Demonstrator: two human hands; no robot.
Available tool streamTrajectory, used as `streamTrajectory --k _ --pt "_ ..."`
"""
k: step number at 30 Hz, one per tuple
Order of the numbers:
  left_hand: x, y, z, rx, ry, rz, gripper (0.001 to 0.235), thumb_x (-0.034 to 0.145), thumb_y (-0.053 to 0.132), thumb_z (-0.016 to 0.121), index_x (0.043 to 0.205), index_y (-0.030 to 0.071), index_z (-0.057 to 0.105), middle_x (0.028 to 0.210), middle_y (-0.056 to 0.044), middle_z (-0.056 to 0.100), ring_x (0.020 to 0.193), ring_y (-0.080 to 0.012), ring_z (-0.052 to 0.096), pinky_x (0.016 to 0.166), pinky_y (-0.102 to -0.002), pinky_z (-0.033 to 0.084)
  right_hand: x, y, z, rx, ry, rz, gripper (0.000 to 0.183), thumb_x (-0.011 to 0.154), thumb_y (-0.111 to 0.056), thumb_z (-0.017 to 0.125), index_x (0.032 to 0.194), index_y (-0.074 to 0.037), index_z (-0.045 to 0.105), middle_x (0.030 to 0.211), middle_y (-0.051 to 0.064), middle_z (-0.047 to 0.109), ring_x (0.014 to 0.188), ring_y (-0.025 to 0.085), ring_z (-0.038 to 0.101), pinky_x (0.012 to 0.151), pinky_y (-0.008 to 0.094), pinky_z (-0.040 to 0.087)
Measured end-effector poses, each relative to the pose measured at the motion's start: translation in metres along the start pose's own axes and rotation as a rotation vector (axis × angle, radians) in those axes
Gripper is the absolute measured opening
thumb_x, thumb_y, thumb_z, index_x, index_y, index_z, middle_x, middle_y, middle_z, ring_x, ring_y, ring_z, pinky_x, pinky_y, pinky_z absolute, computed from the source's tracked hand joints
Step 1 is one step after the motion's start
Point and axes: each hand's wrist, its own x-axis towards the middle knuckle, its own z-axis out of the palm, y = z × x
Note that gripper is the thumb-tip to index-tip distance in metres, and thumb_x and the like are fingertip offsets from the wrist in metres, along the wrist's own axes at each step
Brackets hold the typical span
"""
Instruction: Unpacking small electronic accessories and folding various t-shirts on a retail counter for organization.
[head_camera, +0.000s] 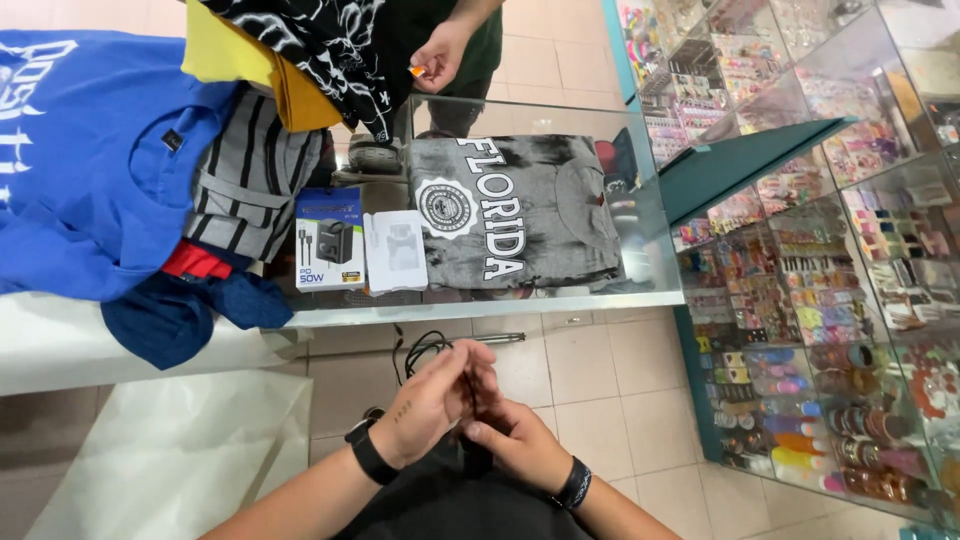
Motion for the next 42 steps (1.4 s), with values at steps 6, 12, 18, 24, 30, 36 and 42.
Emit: streamTrajectory --k 6,12,18,24,30,36,42 --pt "0.023 -0.052 0.040 0.011 0.172 0.023 0.035 0.109 0.034 0.045 0.096 0.005 0.059 0.073 -0.006 0.052 0.065 -0.0202 0.053 0.059 -0.030 0.047 -0.014 0.013 -0.051 0.367 -0.028 -0.028 0.024 0.091 -0.006 0.077 0.098 -0.012 0.056 0.084 -0.003 0.051 0.087 0.010 0.055 0.084 0.026 0.049" --pt "0.050 -0.071 0.093 -0.201 0.282 0.089 0.034 0.111 0.034 0.044 0.086 0.012 0.046 0.063 0.002 0.032 0.052 -0.0128 0.028 0.051 -0.028 0.026 -0.042 0.017 -0.113 0.073 -0.299 0.012 0.042 0.099 -0.035 0.062 0.126 -0.005 0.068 0.106 -0.003 0.068 0.095 0.007 0.059 0.088 0.026 0.048" --pt "0.065 -0.096 0.123 -0.151 0.374 0.153 0.035 0.111 0.037 0.044 0.087 0.012 0.048 0.063 0.003 0.031 0.051 -0.0104 0.021 0.046 -0.026 0.020 -0.070 0.003 -0.153 0.253 -0.659 -0.077 0.033 0.102 -0.032 0.064 0.113 -0.001 0.068 0.107 0.013 0.073 0.100 0.021 0.071 0.095 0.032 0.057" --pt "0.065 -0.115 0.145 -0.193 0.407 0.150 0.042 0.111 0.043 0.043 0.079 0.015 0.039 0.063 0.006 0.022 0.051 -0.0088 0.014 0.044 -0.024 0.013 -0.080 0.021 -0.183 0.102 -0.757 -0.064 0.026 0.100 -0.039 0.069 0.103 -0.013 0.069 0.096 -0.005 0.065 0.090 0.008 0.059 0.086 0.024 0.048" --pt "0.067 -0.122 0.153 -0.161 0.365 0.157 0.036 0.108 0.040 0.044 0.082 0.015 0.041 0.063 0.006 0.022 0.050 -0.0083 0.013 0.043 -0.024 0.012 -0.087 0.011 -0.190 0.024 -0.834 -0.080 0.043 0.097 -0.040 0.069 0.128 -0.010 0.067 0.121 -0.001 0.069 0.113 0.011 0.063 0.105 0.027 0.048" --pt "0.070 -0.137 0.145 -0.109 0.396 0.044 0.038 0.110 0.040 0.046 0.083 0.013 0.043 0.062 0.004 0.025 0.050 -0.0090 0.015 0.043 -0.025 0.014 -0.087 0.033 -0.193 0.008 -0.843 -0.025 0.031 0.100 -0.043 0.067 0.115 -0.016 0.069 0.106 -0.010 0.068 0.100 0.004 0.060 0.095 0.021 0.047" --pt "0.076 -0.144 0.118 -0.138 0.443 0.035 0.037 0.109 0.038 0.048 0.085 0.011 0.045 0.062 0.003 0.028 0.050 -0.0103 0.019 0.043 -0.025 0.019 -0.066 0.027 -0.205 -0.049 -0.806 -0.009 0.040 0.100 -0.051 0.064 0.109 -0.012 0.067 0.103 -0.007 0.067 0.094 0.005 0.059 0.088 0.022 0.049"
